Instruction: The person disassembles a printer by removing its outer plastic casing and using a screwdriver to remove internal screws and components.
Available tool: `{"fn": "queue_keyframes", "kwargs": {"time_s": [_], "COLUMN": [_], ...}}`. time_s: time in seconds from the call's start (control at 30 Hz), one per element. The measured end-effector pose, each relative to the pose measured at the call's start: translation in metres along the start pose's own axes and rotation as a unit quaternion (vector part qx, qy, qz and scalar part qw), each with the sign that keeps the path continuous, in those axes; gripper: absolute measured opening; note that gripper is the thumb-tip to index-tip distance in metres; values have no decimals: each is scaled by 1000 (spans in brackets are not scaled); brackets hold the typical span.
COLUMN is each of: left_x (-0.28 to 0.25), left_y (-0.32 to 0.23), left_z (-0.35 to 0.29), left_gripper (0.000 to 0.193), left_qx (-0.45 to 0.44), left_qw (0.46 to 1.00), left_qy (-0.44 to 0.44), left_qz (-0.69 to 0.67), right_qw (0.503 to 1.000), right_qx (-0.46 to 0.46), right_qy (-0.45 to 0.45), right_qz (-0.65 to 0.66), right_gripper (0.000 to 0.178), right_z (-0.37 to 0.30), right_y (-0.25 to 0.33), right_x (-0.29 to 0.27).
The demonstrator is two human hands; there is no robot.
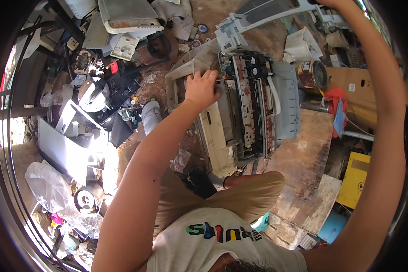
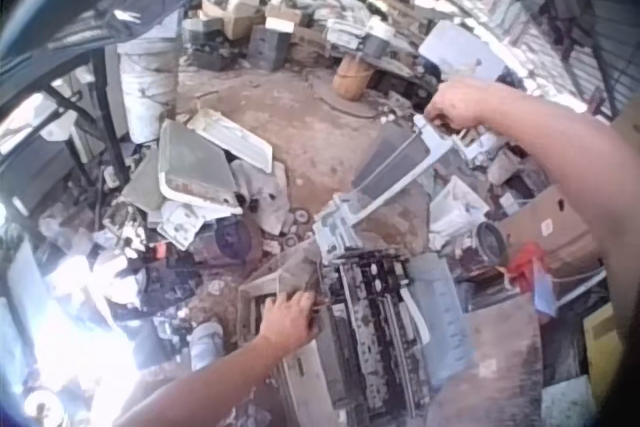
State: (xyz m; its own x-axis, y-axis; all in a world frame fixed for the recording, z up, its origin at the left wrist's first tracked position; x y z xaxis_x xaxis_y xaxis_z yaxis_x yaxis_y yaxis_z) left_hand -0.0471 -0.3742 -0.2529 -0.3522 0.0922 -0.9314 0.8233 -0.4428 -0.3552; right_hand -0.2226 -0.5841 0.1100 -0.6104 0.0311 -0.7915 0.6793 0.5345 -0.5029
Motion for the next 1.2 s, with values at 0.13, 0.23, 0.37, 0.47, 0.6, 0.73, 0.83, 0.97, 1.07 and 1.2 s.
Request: {"fn": "queue_keyframes", "kwargs": {"time_s": [0.13, 0.23, 0.37, 0.47, 0.6, 0.73, 0.83, 0.97, 1.07, 1.2], "left_x": [5, 4, 3, 8, 9, 4, 1, 2, 11, 17], "left_y": [-7, -7, -8, -9, -18, -11, -19, -30, -19, -28], "left_z": [5, 4, 1, -1, -3, -13, -22, -42, -91, -120], "left_gripper": [61, 61, 60, 61, 61, 59, 56, 53, 53, 50], "left_qx": [1, 4, 5, -1, -18, -78, -122, -144, -171, -218], "left_qw": [1000, 1000, 1000, 1000, 1000, 996, 991, 988, 975, 951], "left_qy": [-9, -11, -20, -15, -20, -27, -27, 37, 29, -73], "left_qz": [6, 12, 10, 3, 15, 41, 47, -36, -142, -206], "right_qw": [996, 988, 976, 977, 980, 968, 948, 917, 908, 906], "right_qx": [-37, -114, -146, -117, -28, 6, -35, -195, -223, -221], "right_qy": [-29, -24, -44, -45, -42, -186, -264, -288, -259, -290], "right_qz": [-69, -101, -154, -173, -193, -169, -175, -195, -243, -213], "right_gripper": [10, 12, 11, 10, 11, 11, 11, 12, 14, 16], "right_z": [39, 90, 109, 87, 16, -77, -96, -67, -47, -61], "right_y": [-1, 68, 160, 174, 137, 94, 116, 163, 242, 269], "right_x": [-11, -71, -126, -131, -107, -47, -62, -114, -157, -164]}}
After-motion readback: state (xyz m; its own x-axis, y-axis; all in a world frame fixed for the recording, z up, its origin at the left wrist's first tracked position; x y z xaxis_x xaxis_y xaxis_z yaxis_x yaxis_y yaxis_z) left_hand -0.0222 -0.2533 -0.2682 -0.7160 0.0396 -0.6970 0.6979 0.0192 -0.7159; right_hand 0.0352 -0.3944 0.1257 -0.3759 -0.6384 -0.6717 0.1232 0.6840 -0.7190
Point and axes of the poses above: each hand's wrist, its own z-axis towards the middle knuckle, its own x-axis out of the palm, y = z × x, the point moved 7 cm from there along z, towards the middle knuckle, and after that the axes turned 15 degrees about z, right-handed, at the moved point
